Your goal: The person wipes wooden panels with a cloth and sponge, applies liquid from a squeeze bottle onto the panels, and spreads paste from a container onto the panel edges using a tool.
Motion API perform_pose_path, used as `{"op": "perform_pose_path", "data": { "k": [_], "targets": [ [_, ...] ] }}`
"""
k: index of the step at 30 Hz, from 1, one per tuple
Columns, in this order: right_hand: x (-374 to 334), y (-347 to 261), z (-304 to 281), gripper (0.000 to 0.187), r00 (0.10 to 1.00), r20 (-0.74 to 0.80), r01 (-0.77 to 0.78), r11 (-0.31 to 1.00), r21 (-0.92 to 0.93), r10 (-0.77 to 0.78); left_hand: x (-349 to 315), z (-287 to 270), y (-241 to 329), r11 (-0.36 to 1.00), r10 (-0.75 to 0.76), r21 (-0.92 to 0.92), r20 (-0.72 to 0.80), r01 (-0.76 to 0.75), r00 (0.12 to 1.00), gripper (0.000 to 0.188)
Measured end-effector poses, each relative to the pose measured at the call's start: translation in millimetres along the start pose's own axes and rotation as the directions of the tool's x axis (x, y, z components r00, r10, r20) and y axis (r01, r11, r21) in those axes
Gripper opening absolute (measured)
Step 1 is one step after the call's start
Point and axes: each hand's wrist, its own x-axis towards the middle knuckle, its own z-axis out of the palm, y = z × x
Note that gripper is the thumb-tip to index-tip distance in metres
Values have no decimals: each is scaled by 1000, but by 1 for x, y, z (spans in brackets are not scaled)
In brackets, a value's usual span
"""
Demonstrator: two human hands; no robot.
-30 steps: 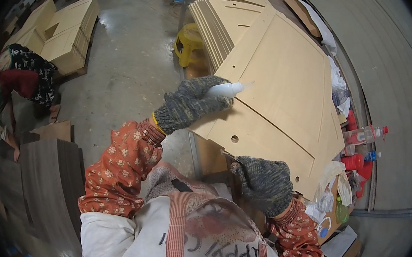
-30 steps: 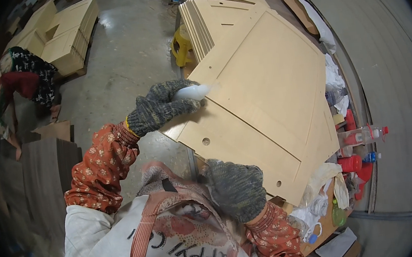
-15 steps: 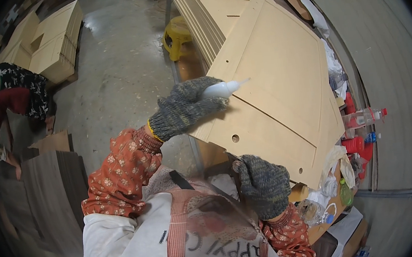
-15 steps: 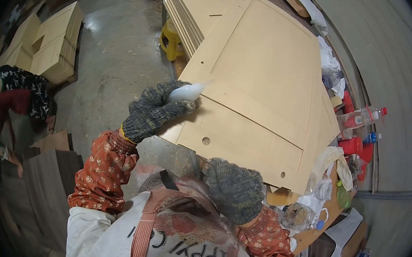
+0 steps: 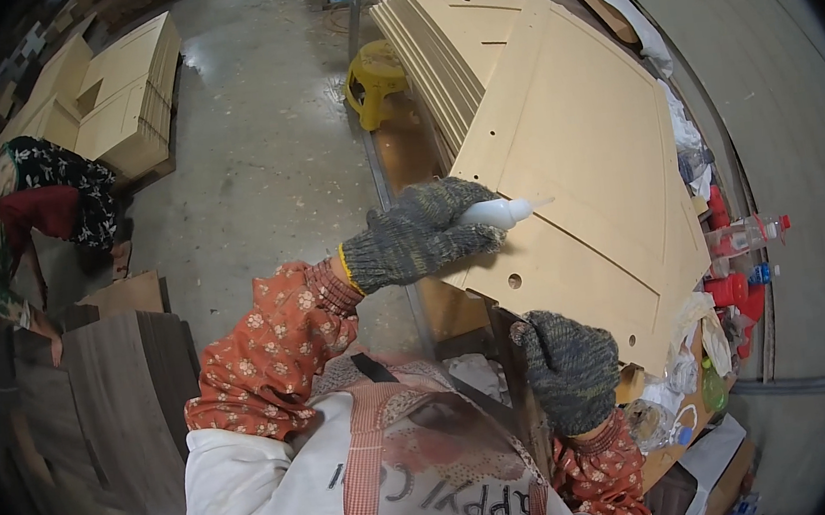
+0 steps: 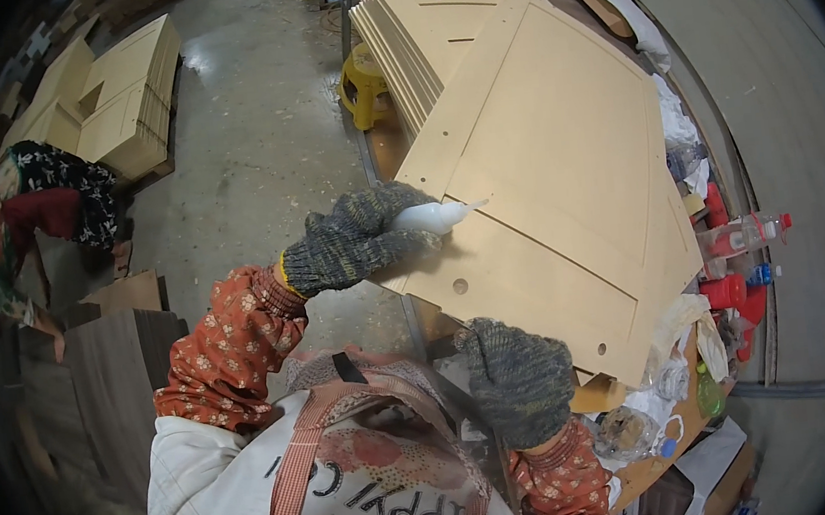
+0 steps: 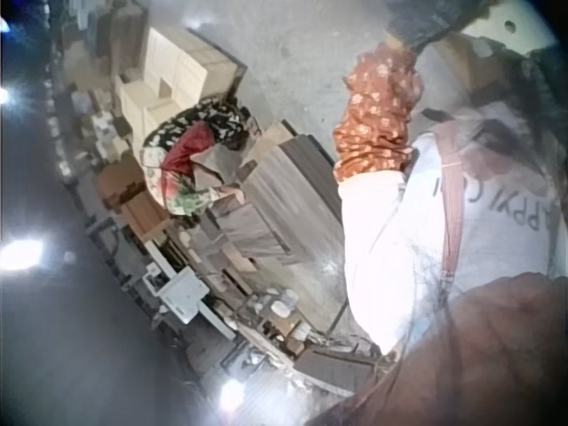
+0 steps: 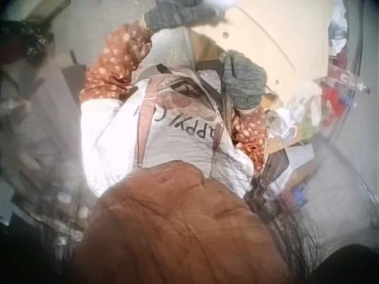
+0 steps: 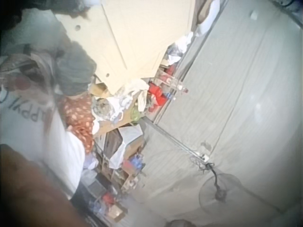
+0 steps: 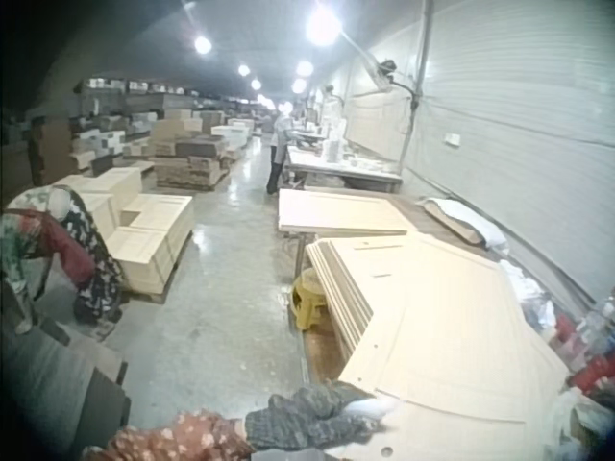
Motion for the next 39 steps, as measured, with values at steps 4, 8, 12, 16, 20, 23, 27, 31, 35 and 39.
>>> {"op": "perform_pose_path", "data": {
  "k": [4,8,12,16,20,23,27,31,35,39],
  "targets": [
    [1,3,6,20,999,-28,-45,998,50,46,7,-3,5,968,91,228,93,-110,991,46],
    [6,-1,-1,14,988,149,-34,997,-69,44,10,-3,1,958,120,243,135,-151,984,45],
    [2,0,-2,13,988,157,4,997,-81,9,10,-3,7,976,44,208,120,-68,992,43],
    [3,-2,-1,16,993,112,-37,997,-69,45,9,-3,16,993,-22,119,115,8,993,43],
    [5,-6,3,20,992,87,-79,992,-97,88,8,2,6,966,33,255,24,-38,999,45],
    [4,-5,3,21,993,44,-114,993,7,114,9,5,11,969,-4,248,1,4,1000,47],
    [6,-4,14,19,986,-86,-143,990,-15,141,13,8,-1,970,42,240,-54,-28,998,47],
    [9,-12,15,13,982,-61,-179,984,-15,177,15,20,-36,999,25,-20,-60,-26,998,36],
    [3,-16,20,10,970,-151,-206,975,-84,192,8,13,-6,890,233,439,-213,-120,949,33],
    [-8,-1,16,19,972,22,-233,972,9,233,17,29,-8,858,291,484,-185,-171,939,37]
  ]
}}
